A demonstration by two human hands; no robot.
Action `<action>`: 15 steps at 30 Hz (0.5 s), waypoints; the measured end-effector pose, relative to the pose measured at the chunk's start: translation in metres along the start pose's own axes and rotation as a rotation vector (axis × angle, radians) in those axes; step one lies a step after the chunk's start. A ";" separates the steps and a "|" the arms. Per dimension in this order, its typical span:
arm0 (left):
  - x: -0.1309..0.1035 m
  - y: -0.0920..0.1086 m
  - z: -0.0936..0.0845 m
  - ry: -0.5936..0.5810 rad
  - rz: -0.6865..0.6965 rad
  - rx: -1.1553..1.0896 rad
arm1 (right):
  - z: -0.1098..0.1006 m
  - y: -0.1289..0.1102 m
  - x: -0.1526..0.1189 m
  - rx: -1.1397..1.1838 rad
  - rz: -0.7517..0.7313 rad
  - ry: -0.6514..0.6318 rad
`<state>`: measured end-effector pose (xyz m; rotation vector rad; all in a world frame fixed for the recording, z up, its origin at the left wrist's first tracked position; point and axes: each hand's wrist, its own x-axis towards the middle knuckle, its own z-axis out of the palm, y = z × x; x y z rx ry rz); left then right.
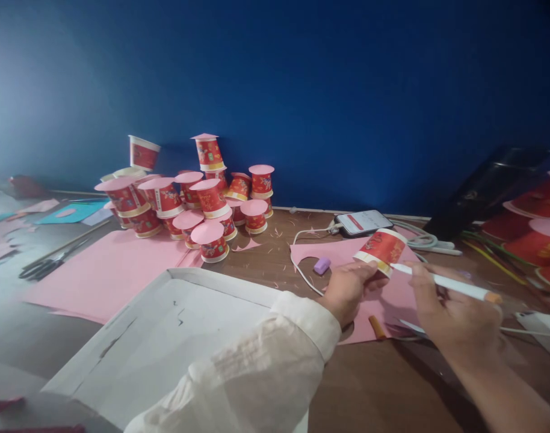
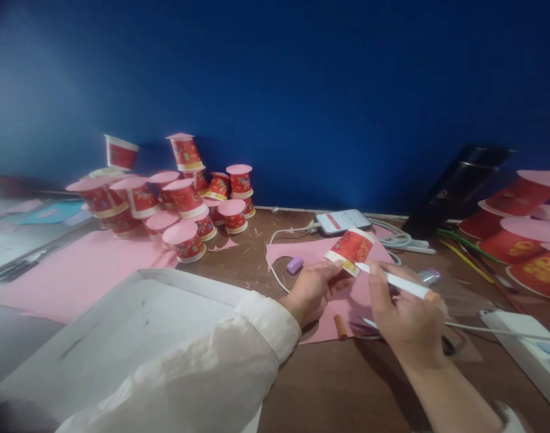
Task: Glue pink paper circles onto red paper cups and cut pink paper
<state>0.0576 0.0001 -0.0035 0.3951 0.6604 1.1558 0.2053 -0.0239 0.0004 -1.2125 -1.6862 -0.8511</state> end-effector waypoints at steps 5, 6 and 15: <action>0.003 0.000 -0.002 0.005 -0.012 0.014 | -0.001 -0.002 -0.001 0.082 -0.023 -0.021; 0.002 0.000 -0.002 -0.001 -0.009 0.011 | -0.001 -0.002 -0.001 0.087 -0.021 -0.024; -0.003 0.002 0.001 0.004 -0.011 0.011 | 0.000 0.001 -0.004 0.066 0.022 -0.024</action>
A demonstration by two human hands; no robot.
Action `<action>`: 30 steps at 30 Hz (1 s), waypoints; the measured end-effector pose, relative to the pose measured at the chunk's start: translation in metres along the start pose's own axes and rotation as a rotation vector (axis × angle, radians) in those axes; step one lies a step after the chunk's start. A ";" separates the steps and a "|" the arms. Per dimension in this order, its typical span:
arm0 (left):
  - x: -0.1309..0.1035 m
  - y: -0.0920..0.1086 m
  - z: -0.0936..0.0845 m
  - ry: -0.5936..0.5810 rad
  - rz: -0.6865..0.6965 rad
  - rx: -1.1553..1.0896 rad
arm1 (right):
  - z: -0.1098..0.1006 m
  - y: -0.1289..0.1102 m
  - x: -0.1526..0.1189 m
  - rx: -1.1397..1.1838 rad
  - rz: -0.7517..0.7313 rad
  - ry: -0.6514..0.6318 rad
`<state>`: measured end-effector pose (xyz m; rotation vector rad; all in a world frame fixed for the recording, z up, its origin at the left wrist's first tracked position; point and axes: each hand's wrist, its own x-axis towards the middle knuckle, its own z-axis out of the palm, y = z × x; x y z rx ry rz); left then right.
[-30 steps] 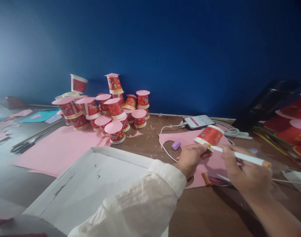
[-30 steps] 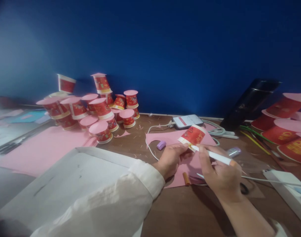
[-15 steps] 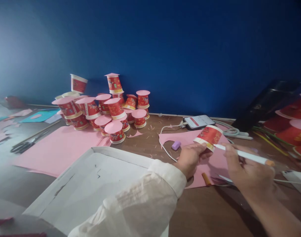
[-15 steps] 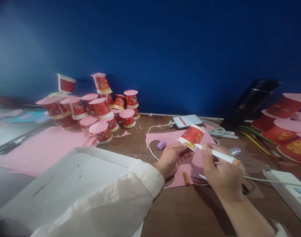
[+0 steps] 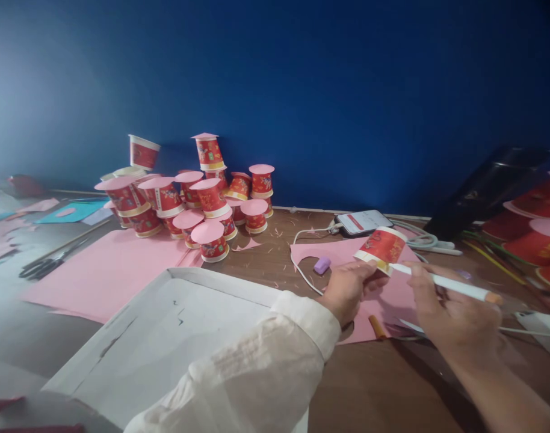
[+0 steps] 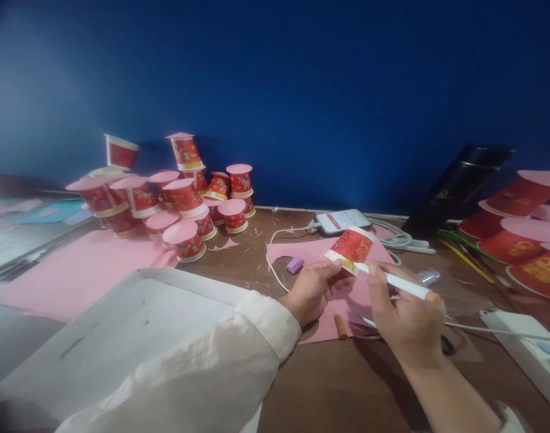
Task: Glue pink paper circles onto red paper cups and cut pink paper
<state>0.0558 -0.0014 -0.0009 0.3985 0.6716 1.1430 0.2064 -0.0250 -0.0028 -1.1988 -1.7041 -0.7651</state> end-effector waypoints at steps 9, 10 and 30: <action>0.000 0.000 0.000 0.003 0.016 -0.012 | 0.002 0.000 0.000 -0.029 0.003 -0.010; 0.000 0.001 0.000 0.000 0.019 -0.019 | 0.002 0.000 -0.001 -0.045 0.009 -0.005; -0.004 0.003 0.003 0.012 0.028 -0.032 | 0.005 0.006 -0.008 0.026 0.171 -0.051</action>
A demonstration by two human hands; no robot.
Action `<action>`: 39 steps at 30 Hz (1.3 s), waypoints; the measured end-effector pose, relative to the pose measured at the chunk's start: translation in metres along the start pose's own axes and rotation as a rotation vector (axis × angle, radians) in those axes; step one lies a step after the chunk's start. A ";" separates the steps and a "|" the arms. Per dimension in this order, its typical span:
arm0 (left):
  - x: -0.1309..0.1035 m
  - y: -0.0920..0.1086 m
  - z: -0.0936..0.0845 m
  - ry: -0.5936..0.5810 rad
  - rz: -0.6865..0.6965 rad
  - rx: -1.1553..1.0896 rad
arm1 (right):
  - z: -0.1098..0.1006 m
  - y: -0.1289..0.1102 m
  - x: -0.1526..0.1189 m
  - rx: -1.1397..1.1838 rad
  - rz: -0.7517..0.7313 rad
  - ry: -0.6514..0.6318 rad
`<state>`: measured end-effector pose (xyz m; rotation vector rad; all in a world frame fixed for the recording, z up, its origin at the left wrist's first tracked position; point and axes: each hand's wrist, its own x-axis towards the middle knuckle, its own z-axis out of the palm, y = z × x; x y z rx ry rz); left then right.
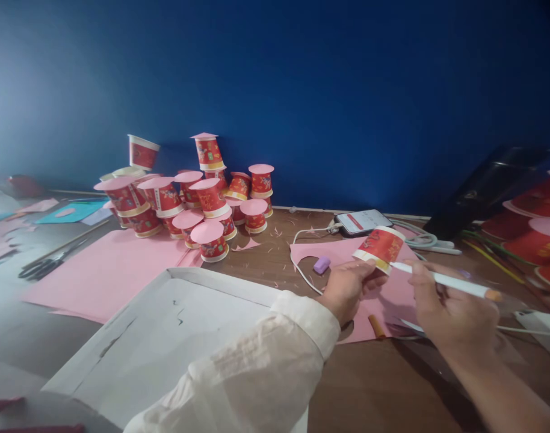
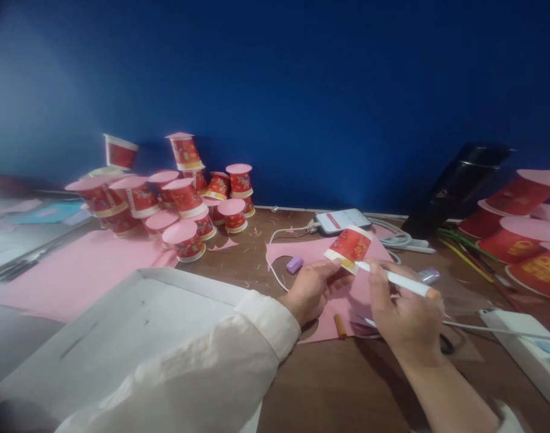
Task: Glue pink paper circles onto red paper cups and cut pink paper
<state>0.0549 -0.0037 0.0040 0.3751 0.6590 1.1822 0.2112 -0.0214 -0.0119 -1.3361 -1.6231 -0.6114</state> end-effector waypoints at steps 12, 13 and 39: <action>-0.002 0.003 0.003 0.025 -0.027 0.013 | 0.002 0.000 0.000 -0.043 0.008 0.010; -0.002 0.003 0.003 0.024 -0.023 0.011 | 0.002 0.000 0.000 -0.052 0.018 0.006; 0.003 -0.006 -0.004 -0.074 -0.037 0.062 | -0.002 -0.008 0.002 0.046 -0.071 0.029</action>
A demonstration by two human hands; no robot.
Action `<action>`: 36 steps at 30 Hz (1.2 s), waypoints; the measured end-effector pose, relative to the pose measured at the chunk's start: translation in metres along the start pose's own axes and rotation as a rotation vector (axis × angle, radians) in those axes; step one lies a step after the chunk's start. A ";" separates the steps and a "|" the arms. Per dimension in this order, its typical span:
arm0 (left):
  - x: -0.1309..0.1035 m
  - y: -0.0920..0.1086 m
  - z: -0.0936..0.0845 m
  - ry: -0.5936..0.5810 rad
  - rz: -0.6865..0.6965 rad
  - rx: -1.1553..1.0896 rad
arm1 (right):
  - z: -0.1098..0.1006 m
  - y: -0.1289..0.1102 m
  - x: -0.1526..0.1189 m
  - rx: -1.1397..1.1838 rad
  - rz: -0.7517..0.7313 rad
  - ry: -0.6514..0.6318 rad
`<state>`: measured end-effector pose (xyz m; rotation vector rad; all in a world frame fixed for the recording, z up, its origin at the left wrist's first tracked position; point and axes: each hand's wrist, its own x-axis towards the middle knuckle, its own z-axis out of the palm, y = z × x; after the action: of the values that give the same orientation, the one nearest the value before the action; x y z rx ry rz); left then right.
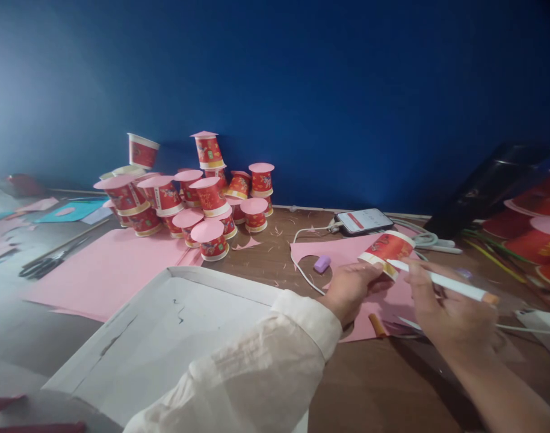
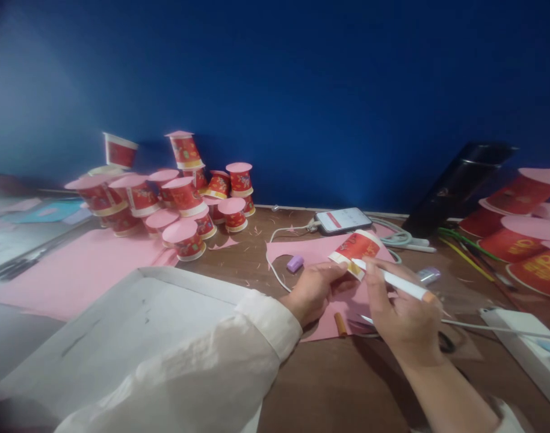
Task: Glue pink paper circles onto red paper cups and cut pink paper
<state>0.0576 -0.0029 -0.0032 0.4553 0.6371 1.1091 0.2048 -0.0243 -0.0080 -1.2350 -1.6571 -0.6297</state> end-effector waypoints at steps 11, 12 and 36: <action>-0.007 0.011 0.004 0.073 -0.001 -0.093 | 0.000 0.003 0.001 -0.108 -0.048 0.033; -0.007 0.011 0.004 0.076 -0.006 -0.095 | -0.001 0.003 0.002 -0.115 -0.054 0.033; -0.004 0.012 0.003 0.112 -0.090 -0.087 | -0.001 -0.004 -0.001 0.201 0.063 0.051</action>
<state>0.0503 -0.0017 0.0073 0.2883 0.6981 1.0780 0.2014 -0.0269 -0.0084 -1.1129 -1.5909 -0.4409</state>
